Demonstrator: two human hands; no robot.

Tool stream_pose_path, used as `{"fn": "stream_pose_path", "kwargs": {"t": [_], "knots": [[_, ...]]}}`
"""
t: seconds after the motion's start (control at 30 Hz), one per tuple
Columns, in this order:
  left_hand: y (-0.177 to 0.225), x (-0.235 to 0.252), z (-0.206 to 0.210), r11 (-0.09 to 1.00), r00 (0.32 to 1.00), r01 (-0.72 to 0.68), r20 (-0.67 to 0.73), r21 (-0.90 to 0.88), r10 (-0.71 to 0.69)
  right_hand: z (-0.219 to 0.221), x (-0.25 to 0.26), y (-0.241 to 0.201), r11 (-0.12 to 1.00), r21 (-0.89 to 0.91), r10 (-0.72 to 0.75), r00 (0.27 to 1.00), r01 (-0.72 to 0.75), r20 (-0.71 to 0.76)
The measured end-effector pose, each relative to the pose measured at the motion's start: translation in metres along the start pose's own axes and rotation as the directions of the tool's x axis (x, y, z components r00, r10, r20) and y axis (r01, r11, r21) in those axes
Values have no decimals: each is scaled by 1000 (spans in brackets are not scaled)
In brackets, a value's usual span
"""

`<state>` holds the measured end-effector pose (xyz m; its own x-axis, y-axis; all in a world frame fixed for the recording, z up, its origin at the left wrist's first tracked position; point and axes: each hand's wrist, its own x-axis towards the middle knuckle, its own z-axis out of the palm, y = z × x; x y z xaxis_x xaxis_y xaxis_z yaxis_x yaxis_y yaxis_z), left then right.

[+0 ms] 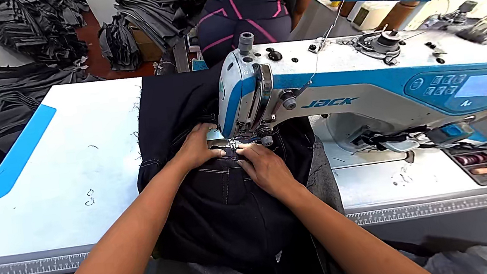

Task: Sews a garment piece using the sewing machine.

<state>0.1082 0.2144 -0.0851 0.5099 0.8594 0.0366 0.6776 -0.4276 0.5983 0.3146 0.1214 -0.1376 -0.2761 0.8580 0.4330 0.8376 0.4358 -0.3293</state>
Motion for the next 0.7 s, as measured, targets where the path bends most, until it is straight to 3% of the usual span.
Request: {"fn": "stream_pose_path", "kwargs": {"t": [0.6,0.7], "knots": [[-4,5,-3,999,1000,13,18,-49,-13,-1,5,-2,1000,-16,22,1000,-22,-18],[1,0,-1,1000,1000,2,0,14,-2,1,2,-1,1000,-17,-7,999,6,-46]]}}
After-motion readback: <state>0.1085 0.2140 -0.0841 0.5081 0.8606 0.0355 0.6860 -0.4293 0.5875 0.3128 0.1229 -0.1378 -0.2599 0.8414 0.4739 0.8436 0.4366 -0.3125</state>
